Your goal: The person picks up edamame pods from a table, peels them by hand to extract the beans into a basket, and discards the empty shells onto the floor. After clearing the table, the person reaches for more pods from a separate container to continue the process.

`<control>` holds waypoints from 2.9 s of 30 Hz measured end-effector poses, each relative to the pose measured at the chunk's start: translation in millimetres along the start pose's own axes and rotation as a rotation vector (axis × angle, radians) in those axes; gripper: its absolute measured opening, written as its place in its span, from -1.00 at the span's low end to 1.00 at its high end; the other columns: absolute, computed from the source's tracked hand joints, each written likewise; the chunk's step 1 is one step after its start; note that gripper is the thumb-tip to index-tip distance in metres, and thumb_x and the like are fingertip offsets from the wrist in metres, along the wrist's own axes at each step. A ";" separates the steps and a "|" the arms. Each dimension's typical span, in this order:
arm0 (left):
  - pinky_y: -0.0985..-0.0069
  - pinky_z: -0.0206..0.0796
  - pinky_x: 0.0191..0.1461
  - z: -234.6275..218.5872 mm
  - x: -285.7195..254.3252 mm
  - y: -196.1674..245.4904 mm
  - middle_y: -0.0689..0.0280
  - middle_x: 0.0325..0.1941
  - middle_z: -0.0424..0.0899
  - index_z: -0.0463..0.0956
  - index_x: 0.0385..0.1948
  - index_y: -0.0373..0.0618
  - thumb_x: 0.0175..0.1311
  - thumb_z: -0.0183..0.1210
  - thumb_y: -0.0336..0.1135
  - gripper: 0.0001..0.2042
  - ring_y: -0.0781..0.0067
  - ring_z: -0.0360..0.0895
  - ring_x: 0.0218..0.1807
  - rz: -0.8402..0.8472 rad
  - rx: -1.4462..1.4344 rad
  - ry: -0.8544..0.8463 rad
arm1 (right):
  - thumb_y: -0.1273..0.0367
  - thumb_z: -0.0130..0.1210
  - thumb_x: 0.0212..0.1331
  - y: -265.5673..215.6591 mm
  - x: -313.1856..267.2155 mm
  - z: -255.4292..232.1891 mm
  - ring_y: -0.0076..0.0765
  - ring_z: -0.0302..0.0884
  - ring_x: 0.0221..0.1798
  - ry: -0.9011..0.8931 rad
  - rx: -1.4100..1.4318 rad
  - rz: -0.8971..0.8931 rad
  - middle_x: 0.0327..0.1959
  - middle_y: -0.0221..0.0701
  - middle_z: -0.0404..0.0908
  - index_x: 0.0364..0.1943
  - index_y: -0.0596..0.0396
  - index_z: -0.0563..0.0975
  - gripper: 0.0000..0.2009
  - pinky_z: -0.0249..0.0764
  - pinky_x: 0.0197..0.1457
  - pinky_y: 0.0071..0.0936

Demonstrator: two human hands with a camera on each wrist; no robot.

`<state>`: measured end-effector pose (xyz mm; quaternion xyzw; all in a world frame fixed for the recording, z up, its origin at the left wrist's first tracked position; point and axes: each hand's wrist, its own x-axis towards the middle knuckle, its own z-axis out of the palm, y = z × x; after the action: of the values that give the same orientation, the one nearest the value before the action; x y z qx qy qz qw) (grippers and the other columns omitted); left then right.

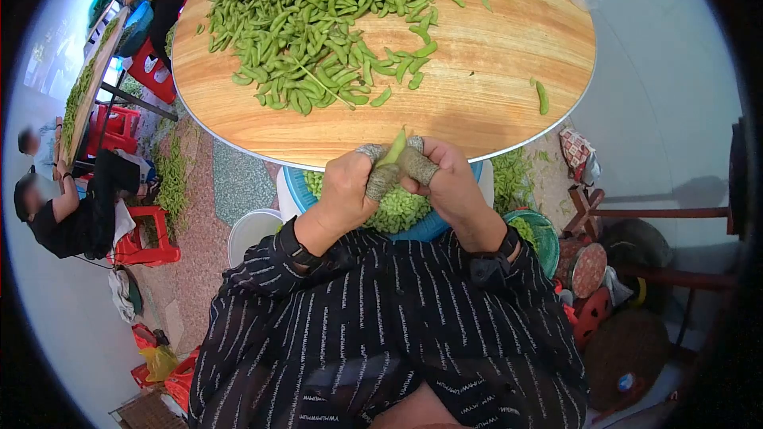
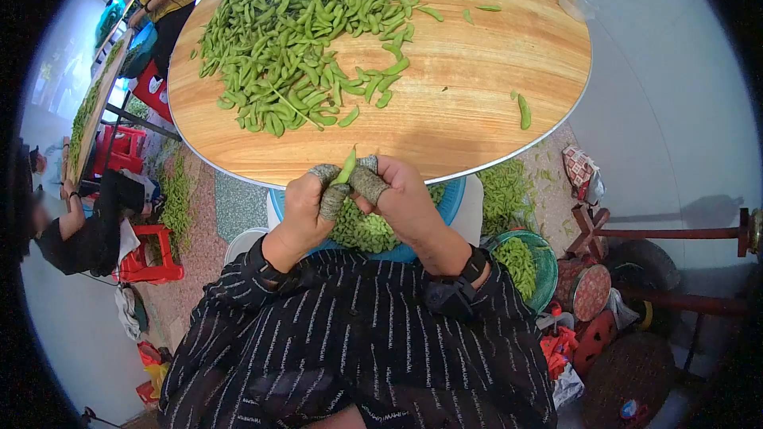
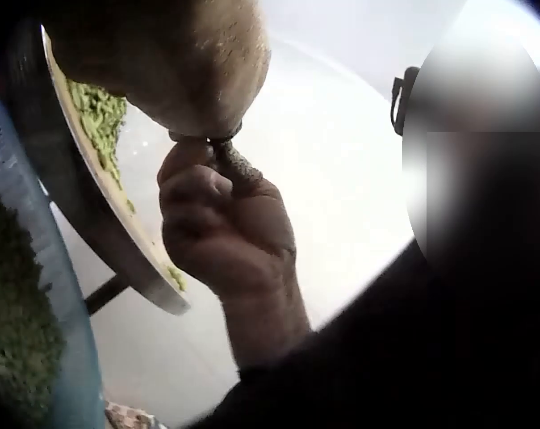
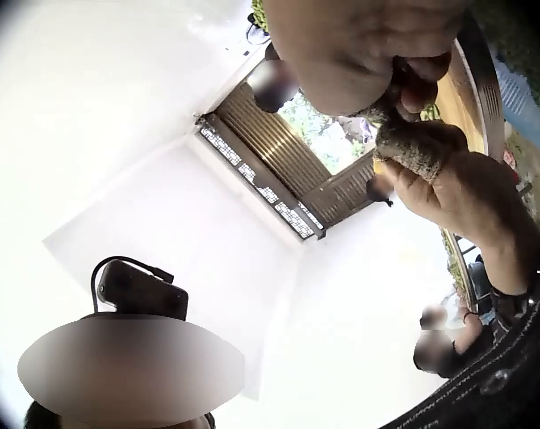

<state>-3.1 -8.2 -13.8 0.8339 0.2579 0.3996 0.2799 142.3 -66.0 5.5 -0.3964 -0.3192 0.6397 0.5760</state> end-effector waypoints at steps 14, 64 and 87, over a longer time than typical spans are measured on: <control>0.58 0.25 -0.45 0.1 -6.2 2.6 0.19 -0.54 0.49 0.37 -0.41 -0.29 0.00 0.02 -0.48 -0.88 0.28 0.46 -0.52 -0.203 -0.226 -0.014 | 0.49 -0.07 0.04 12.1 2.8 -3.0 -0.70 0.30 -0.40 -0.036 -0.191 -0.163 -0.47 -0.55 0.44 -0.34 0.19 0.43 -0.89 0.25 -0.35 -0.72; 0.33 0.21 -0.50 -23.6 13.0 14.3 0.17 -0.59 0.42 0.37 -0.46 -0.17 -0.21 0.11 -0.38 -0.79 0.14 0.40 -0.50 0.115 0.318 -0.235 | 0.47 -0.04 0.02 -9.1 -4.0 -4.7 -0.73 0.23 -0.55 -0.077 -0.125 0.017 -0.56 -0.58 0.40 -0.40 0.16 0.44 -0.92 0.16 -0.51 -0.76; 0.70 0.05 -0.63 -17.0 -2.2 3.0 0.34 -0.74 0.34 0.35 -0.40 -0.20 0.23 -0.17 -0.09 -0.68 0.60 0.25 -0.70 -0.729 -1.013 -0.282 | 0.45 -0.05 0.06 1.1 -1.3 -4.9 -0.73 0.23 -0.56 -0.115 -0.240 -0.097 -0.58 -0.57 0.39 -0.30 0.18 0.45 -0.86 0.19 -0.50 -0.74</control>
<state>-17.5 -7.4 -4.0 0.5014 0.2648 0.2376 0.7886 146.1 -67.7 2.4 -0.4093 -0.4449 0.5899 0.5354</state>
